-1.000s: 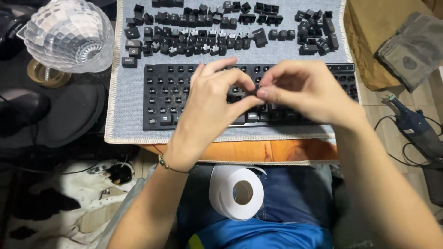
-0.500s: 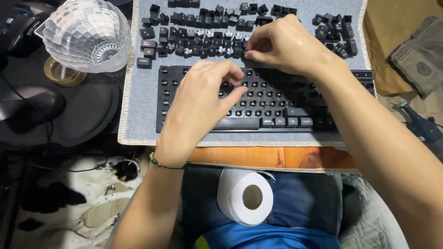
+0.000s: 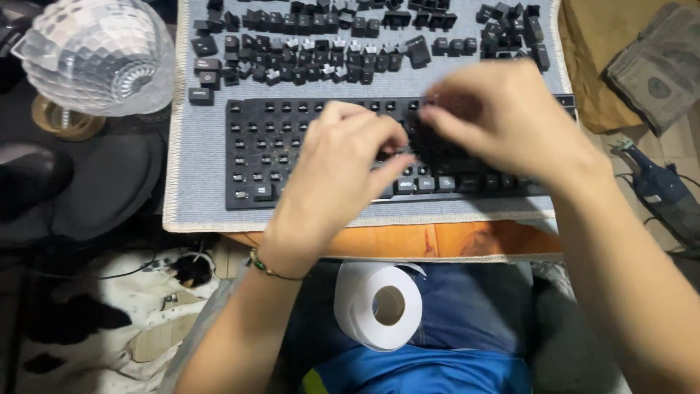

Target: The person is assembling a mechanical keyboard by attaching keycaps to the switches.

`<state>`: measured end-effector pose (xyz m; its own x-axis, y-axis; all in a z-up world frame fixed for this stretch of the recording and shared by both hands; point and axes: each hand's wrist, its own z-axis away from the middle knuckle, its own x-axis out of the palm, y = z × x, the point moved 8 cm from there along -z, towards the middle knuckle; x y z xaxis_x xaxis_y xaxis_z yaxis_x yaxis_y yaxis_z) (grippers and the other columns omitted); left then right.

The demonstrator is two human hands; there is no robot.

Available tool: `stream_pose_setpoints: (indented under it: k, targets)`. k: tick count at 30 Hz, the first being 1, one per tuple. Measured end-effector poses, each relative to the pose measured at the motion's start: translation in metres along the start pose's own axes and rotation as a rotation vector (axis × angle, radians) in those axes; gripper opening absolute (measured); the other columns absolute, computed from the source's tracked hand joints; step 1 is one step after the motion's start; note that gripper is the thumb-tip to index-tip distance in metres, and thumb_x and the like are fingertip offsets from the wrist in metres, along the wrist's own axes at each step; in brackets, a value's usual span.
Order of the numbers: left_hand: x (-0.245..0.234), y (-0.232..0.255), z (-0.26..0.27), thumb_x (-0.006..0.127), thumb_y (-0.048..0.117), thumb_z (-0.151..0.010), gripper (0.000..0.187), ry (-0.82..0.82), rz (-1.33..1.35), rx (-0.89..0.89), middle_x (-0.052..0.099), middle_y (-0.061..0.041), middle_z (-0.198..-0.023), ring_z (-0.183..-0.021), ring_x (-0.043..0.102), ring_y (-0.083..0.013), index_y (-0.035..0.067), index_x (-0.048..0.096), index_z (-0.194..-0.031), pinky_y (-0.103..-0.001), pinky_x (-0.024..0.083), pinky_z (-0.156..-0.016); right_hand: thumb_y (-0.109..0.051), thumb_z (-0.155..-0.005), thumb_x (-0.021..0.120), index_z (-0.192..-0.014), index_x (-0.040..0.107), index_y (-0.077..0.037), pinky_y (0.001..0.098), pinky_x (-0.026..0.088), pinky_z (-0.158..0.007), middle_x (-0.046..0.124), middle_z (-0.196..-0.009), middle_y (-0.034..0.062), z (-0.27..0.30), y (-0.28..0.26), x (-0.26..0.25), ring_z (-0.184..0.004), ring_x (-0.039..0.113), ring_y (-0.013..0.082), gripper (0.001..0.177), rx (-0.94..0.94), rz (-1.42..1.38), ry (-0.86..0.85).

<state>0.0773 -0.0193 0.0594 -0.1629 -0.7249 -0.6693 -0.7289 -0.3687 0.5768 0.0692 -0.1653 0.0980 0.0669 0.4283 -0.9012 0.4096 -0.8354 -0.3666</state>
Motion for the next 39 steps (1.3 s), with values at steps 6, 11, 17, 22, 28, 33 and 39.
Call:
stream_pose_setpoints:
  k: [6, 11, 17, 22, 28, 33, 39]
  targets:
    - [0.033, 0.025, 0.005, 0.084, 0.032, -0.079, 0.04, -0.046, -0.039, 0.038, 0.06, -0.009, -0.124, -0.135, 0.043, -0.0403, 0.008, 0.072, -0.109, -0.068, 0.026, -0.117, -0.01, -0.09, 0.074, -0.103, 0.075, -0.001, 0.0353, 0.052, -0.058, 0.064, -0.091, 0.0122, 0.06, 0.005, 0.018, -0.063, 0.06, 0.0248, 0.016, 0.117, 0.097, 0.021]
    - [0.045, 0.031, 0.004, 0.084, 0.033, -0.077, 0.049, -0.101, -0.099, 0.038, 0.058, -0.009, -0.128, -0.138, 0.038, -0.0419, 0.005, 0.071, -0.115, -0.073, 0.02, -0.117, -0.008, -0.092, 0.074, -0.104, 0.075, -0.001, 0.0342, 0.051, -0.068, 0.063, -0.096, 0.0101, 0.064, -0.006, 0.019, -0.075, 0.058, 0.0245, 0.014, 0.063, 0.091, 0.124]
    - [0.048, 0.029, 0.003, 0.086, 0.025, -0.07, 0.044, -0.1, -0.114, 0.058, 0.059, -0.006, -0.124, -0.137, 0.04, -0.0411, 0.007, 0.07, -0.107, -0.077, 0.02, -0.116, -0.008, -0.09, 0.075, -0.094, 0.073, -0.001, 0.0327, 0.049, -0.076, 0.066, -0.093, 0.0093, 0.063, -0.021, 0.019, -0.081, 0.055, 0.0252, 0.008, -0.018, 0.257, 0.235]
    - [0.054, 0.027, 0.001, 0.087, 0.025, -0.067, 0.053, -0.124, -0.104, 0.067, 0.06, -0.007, -0.125, -0.137, 0.041, -0.0415, 0.006, 0.068, -0.112, -0.078, 0.022, -0.113, -0.002, -0.089, 0.077, -0.095, 0.072, 0.001, 0.0329, 0.052, -0.073, 0.072, -0.093, 0.01, 0.069, -0.026, 0.018, -0.083, 0.061, 0.0252, 0.008, -0.013, 0.274, 0.333]
    - [0.055, 0.026, -0.001, 0.087, 0.023, -0.063, 0.057, -0.133, -0.087, 0.028, 0.061, -0.009, -0.119, -0.132, 0.046, -0.04, 0.008, 0.06, -0.111, -0.078, 0.02, -0.113, 0.0, -0.09, 0.075, -0.094, 0.068, 0.002, 0.0353, 0.05, -0.066, 0.068, -0.086, 0.0117, 0.066, -0.02, 0.023, -0.075, 0.057, 0.0266, 0.008, 0.033, 0.293, 0.407]
    - [0.052, 0.024, -0.001, 0.09, 0.032, -0.065, 0.068, -0.116, -0.104, 0.041, 0.062, -0.008, -0.123, -0.13, 0.049, -0.0339, 0.006, 0.061, -0.12, -0.071, 0.023, -0.115, -0.001, -0.096, 0.062, -0.091, 0.058, -0.001, 0.0385, 0.048, -0.063, 0.06, -0.083, 0.0135, 0.05, -0.012, 0.033, -0.072, 0.053, 0.0296, 0.006, 0.041, 0.322, 0.343]
    - [0.054, 0.021, -0.001, 0.089, 0.037, -0.067, 0.057, -0.101, -0.106, 0.048, 0.065, -0.006, -0.117, -0.129, 0.05, -0.0319, 0.008, 0.066, -0.111, -0.068, 0.025, -0.113, -0.002, -0.099, 0.06, -0.094, 0.057, 0.0, 0.0418, 0.047, -0.062, 0.059, -0.08, 0.0153, 0.045, -0.007, 0.036, -0.068, 0.054, 0.0307, 0.006, 0.071, 0.273, 0.324]
